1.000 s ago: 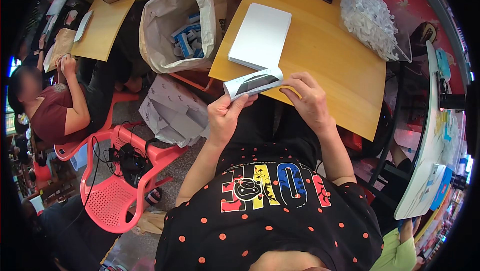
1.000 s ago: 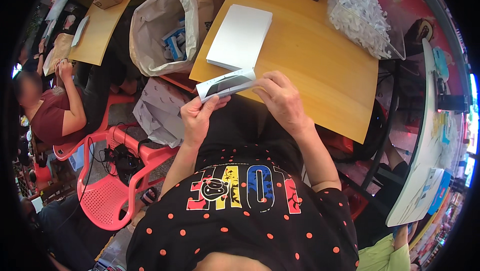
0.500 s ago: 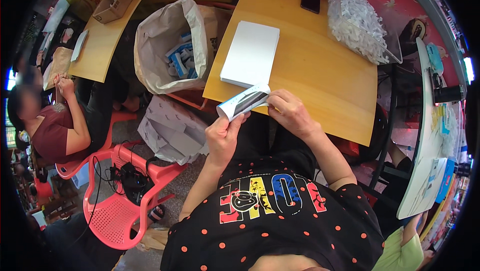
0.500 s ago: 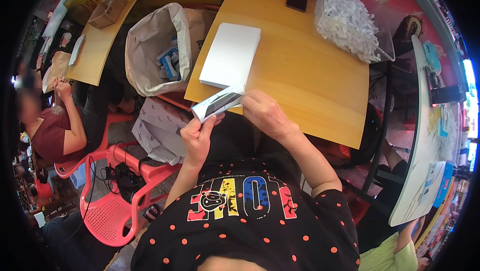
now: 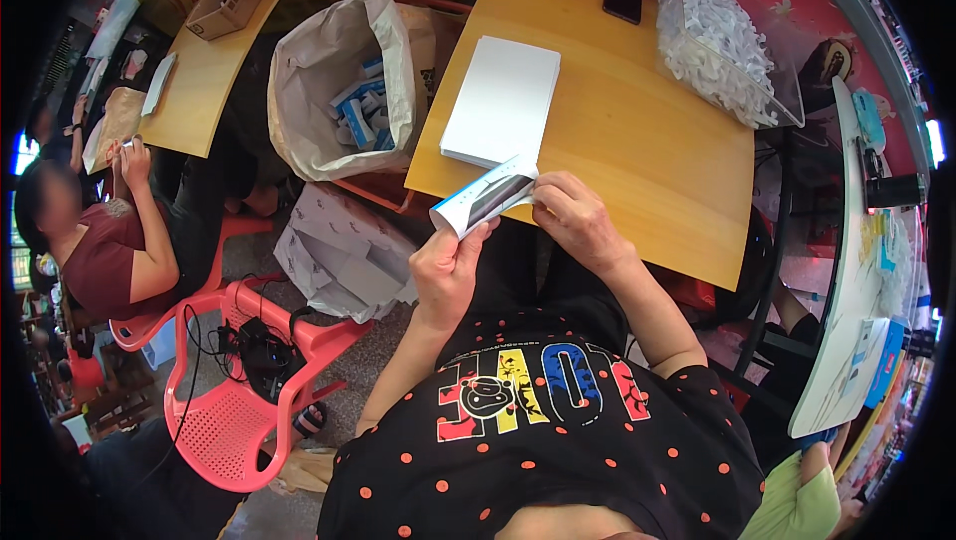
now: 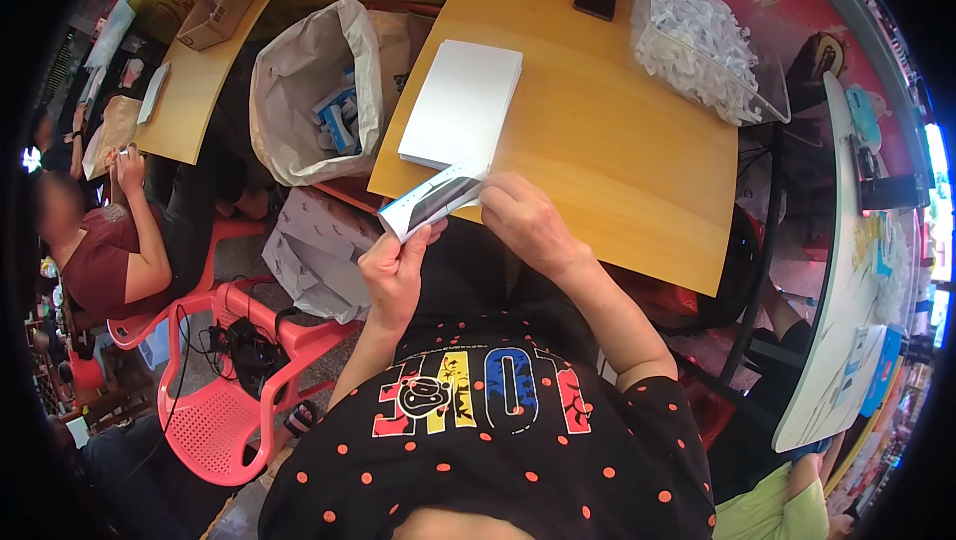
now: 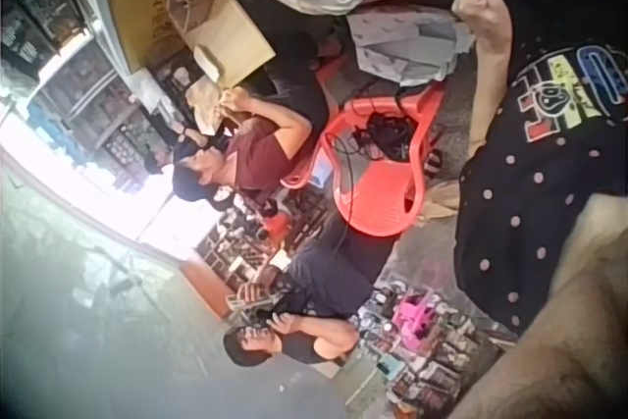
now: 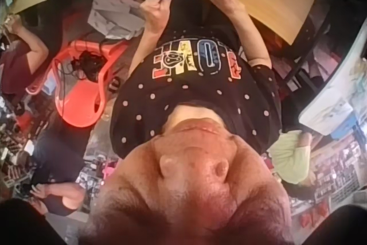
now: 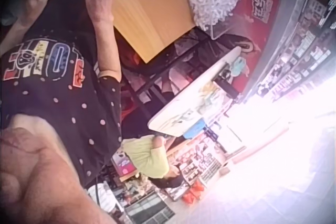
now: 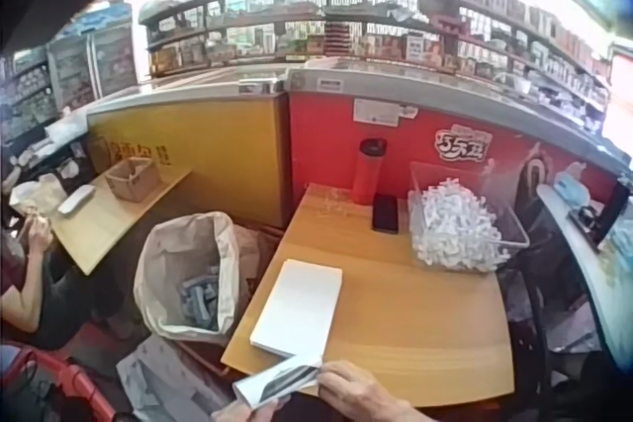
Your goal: Inspecting and organizing small paper items or cards, possibly for packaging.
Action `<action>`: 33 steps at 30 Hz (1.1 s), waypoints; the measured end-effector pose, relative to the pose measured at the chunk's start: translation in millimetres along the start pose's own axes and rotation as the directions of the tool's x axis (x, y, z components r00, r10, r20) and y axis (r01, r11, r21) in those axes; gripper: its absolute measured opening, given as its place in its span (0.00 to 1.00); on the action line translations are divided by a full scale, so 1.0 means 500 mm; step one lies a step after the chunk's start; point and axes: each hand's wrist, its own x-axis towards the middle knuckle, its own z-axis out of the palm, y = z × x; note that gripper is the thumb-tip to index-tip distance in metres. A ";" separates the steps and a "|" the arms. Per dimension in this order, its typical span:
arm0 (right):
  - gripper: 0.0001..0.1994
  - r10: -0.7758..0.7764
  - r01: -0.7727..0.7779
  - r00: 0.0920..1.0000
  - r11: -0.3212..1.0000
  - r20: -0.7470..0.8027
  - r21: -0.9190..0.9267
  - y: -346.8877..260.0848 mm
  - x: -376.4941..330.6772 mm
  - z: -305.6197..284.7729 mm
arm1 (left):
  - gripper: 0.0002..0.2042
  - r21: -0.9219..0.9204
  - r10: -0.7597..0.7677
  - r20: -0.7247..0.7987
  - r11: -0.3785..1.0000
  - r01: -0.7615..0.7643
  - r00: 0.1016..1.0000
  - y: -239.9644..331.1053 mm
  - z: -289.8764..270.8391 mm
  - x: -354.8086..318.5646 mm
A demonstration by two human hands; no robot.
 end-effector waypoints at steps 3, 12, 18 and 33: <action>0.09 0.023 -0.023 1.000 1.000 0.004 0.011 0.001 -0.003 0.001 | 0.09 -0.009 0.002 0.006 1.000 -0.002 1.000 -0.002 0.000 -0.002; 0.07 0.309 -0.335 0.941 0.904 0.136 0.266 0.004 -0.015 -0.012 | 0.08 0.049 0.129 -0.033 0.991 -0.127 0.991 -0.012 -0.002 -0.006; 0.06 0.576 -0.672 0.739 0.596 0.349 0.439 0.019 0.009 -0.063 | 0.08 0.120 0.203 0.013 0.972 -0.203 0.979 -0.004 -0.019 0.002; 0.08 0.506 -0.638 0.757 0.709 0.414 0.300 0.014 0.003 -0.037 | 0.08 0.168 0.199 0.112 0.962 -0.216 0.974 -0.016 -0.026 0.006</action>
